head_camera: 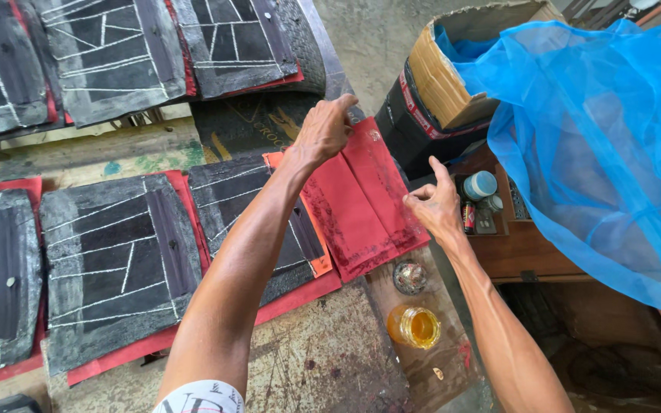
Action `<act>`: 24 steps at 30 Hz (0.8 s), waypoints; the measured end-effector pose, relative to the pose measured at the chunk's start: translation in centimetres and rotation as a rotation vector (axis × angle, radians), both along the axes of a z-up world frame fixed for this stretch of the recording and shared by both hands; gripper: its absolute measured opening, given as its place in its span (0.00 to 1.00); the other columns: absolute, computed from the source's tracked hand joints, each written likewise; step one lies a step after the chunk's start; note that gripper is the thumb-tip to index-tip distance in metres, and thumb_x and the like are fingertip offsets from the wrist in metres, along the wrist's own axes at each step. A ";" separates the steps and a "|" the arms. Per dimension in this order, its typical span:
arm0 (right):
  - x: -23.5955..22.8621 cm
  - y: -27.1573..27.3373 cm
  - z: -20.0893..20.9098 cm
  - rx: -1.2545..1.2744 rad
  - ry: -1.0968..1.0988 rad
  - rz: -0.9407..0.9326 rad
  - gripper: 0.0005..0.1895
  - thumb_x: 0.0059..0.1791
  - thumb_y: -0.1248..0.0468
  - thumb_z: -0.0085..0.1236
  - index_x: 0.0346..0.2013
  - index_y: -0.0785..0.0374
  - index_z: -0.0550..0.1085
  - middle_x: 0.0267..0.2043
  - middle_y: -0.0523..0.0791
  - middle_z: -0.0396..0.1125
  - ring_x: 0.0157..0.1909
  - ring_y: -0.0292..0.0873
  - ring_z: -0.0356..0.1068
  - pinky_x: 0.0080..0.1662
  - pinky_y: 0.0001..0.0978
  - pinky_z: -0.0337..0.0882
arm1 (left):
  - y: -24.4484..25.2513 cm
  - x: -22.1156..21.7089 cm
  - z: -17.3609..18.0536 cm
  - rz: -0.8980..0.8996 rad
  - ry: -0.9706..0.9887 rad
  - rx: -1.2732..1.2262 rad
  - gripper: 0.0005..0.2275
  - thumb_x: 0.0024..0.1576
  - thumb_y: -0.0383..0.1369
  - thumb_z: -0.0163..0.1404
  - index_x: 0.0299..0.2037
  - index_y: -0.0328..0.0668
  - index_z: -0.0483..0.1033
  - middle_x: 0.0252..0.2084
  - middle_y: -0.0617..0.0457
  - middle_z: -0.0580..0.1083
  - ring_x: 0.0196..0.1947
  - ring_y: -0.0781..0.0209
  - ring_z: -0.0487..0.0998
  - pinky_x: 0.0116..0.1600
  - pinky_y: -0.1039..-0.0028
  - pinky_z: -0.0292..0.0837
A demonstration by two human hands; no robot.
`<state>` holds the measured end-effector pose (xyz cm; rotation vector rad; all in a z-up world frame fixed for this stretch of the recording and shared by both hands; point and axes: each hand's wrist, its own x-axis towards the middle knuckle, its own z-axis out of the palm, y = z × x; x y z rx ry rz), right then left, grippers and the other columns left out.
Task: The person applies a yellow substance from a jar onto the edges of a black fabric piece using a small stick. They then handle red fabric pieces, folding and arranging them on the table alongside other prepared fabric components.
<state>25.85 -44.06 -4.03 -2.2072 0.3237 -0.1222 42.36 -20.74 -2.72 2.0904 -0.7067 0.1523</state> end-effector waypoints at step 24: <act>-0.6 0.2 2.9 0.088 -0.030 -0.070 0.46 0.42 0.73 0.61 0.73 0.71 0.54 0.33 0.47 0.75 0.30 0.34 0.70 0.34 0.26 0.71 | -0.7 -14.8 -2.5 -0.223 -0.016 0.444 0.09 0.61 0.33 0.44 0.42 0.35 0.72 0.39 0.40 0.77 0.43 0.44 0.78 0.54 0.54 0.66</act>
